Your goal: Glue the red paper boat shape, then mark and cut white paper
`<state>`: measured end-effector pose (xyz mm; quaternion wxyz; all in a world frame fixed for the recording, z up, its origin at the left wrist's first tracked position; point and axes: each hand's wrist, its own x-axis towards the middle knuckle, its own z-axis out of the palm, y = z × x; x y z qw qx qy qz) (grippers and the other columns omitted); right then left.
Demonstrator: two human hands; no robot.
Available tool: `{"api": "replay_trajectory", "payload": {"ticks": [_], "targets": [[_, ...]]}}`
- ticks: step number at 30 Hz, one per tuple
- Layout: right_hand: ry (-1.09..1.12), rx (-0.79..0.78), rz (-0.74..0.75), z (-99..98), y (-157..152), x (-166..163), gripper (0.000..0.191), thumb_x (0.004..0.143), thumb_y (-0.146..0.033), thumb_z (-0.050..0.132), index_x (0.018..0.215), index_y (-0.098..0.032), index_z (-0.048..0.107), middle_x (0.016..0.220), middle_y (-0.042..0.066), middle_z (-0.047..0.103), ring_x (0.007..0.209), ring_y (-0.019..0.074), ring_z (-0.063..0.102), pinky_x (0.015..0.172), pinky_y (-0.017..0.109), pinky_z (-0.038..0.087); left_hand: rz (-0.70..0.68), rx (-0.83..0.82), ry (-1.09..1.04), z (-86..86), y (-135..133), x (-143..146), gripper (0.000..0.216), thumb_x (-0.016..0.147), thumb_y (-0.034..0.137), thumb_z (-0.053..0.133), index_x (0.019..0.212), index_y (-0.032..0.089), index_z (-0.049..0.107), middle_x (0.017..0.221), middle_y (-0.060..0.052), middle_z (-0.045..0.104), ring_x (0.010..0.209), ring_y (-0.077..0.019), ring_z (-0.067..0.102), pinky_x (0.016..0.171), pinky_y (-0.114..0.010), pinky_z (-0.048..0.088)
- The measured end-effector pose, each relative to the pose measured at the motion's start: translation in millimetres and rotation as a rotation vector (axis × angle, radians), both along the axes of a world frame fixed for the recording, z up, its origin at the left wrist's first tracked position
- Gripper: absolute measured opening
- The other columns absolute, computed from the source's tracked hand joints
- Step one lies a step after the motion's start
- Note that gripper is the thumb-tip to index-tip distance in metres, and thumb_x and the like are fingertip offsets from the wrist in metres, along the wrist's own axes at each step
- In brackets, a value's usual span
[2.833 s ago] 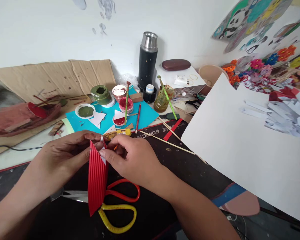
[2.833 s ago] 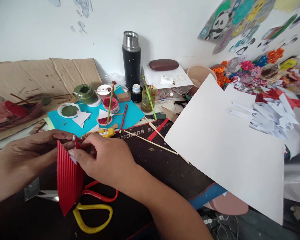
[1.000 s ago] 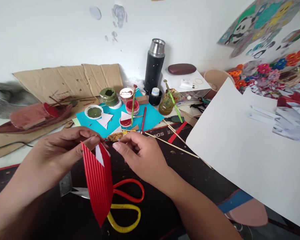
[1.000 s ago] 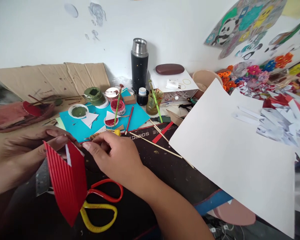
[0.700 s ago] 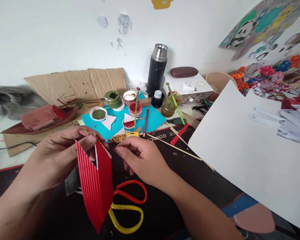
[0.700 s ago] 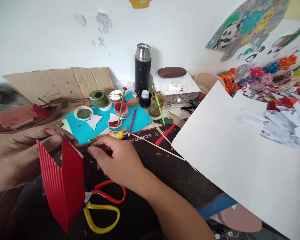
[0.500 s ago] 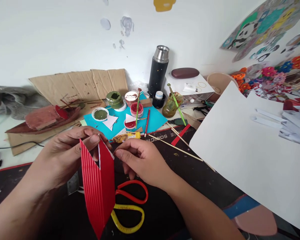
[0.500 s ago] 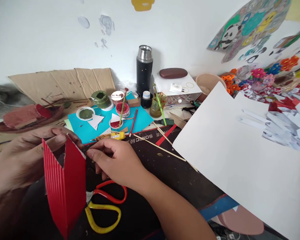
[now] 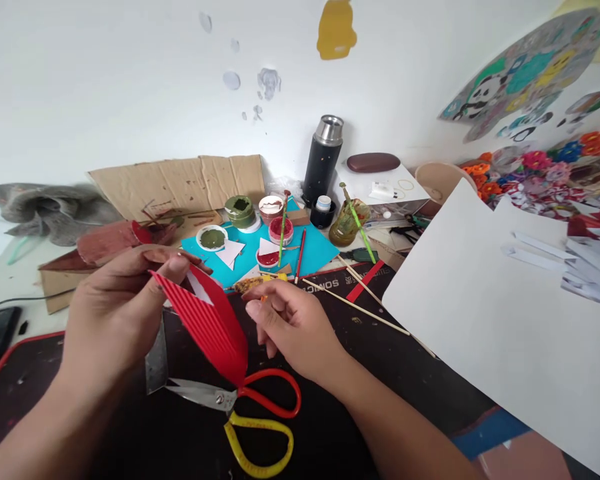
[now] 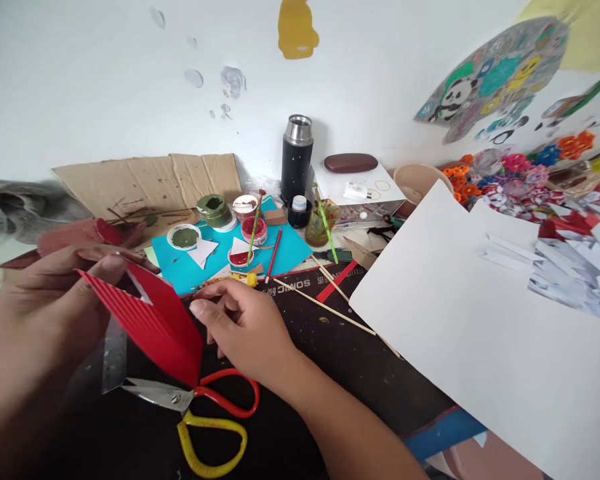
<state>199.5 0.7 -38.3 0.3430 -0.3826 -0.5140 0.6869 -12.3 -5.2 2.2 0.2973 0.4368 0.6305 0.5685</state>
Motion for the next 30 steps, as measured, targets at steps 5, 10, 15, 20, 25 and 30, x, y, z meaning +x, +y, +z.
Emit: {"api": "replay_trajectory", "payload": {"ticks": [5, 10, 15, 20, 25, 30], "targets": [[-0.190, 0.419, -0.103, -3.3, -1, 2, 0.048, 0.097, -0.060, 0.077, 0.124, -0.020, 0.075, 0.080, -0.001, 0.069, 0.067, 0.0145, 0.065, 0.065, 0.027, 0.054, 0.054, 0.126, 0.297, -7.6, -1, -4, 0.019, 0.085, 0.043, 0.083, 0.084, 0.025, 0.081, 0.083, -0.001, 0.081, 0.072, -0.0150, 0.069, 0.065, -0.023, 0.057], [-0.332, 0.791, -0.146, -7.8, -5, -3, 0.072, 0.095, -0.068, 0.076, 0.144, -0.017, 0.067, 0.122, 0.014, 0.078, 0.109, 0.0274, 0.075, 0.098, 0.042, 0.061, 0.017, 0.158, 0.267, -10.9, 0, 0, 0.020, 0.089, 0.043, 0.081, 0.084, 0.024, 0.079, 0.081, 0.000, 0.081, 0.064, -0.0138, 0.068, 0.054, -0.021, 0.054], [-0.437, 0.809, -0.078, -11.7, -10, -9, 0.077, 0.098, -0.065, 0.074, 0.157, -0.019, 0.054, 0.147, 0.020, 0.069, 0.136, 0.0360, 0.066, 0.116, 0.054, 0.054, -0.004, 0.049, 0.235, -6.0, -6, 8, 0.023, 0.091, 0.045, 0.081, 0.087, 0.023, 0.077, 0.083, 0.001, 0.079, 0.061, -0.0122, 0.063, 0.058, -0.022, 0.055], [-0.498, 0.668, -0.032, -11.0, -12, -11, 0.058, 0.101, -0.052, 0.072, 0.149, -0.021, 0.061, 0.142, 0.017, 0.073, 0.129, 0.0373, 0.070, 0.111, 0.056, 0.056, -0.052, -0.073, 0.069, -6.3, -6, 7, 0.033, 0.089, 0.054, 0.085, 0.090, 0.023, 0.073, 0.082, 0.001, 0.076, 0.064, -0.0151, 0.066, 0.058, -0.024, 0.057], [-0.383, 0.491, -0.059, -5.4, -10, -10, 0.046, 0.099, -0.043, 0.074, 0.138, -0.021, 0.070, 0.132, 0.014, 0.079, 0.119, 0.0333, 0.074, 0.106, 0.048, 0.057, -0.173, -0.100, -0.108, -5.7, -4, 5, 0.036, 0.091, 0.056, 0.083, 0.094, 0.022, 0.074, 0.077, 0.001, 0.074, 0.063, -0.0159, 0.068, 0.060, -0.026, 0.059], [-0.048, 0.165, -0.034, 0.4, -3, -4, 0.035, 0.099, -0.043, 0.074, 0.128, -0.023, 0.077, 0.122, 0.008, 0.081, 0.113, 0.0283, 0.076, 0.100, 0.041, 0.059, -0.210, -0.031, -0.304, -2.1, -3, 4, 0.033, 0.094, 0.052, 0.083, 0.109, 0.023, 0.080, 0.093, -0.003, 0.078, 0.069, -0.0148, 0.066, 0.060, -0.025, 0.056]]}}
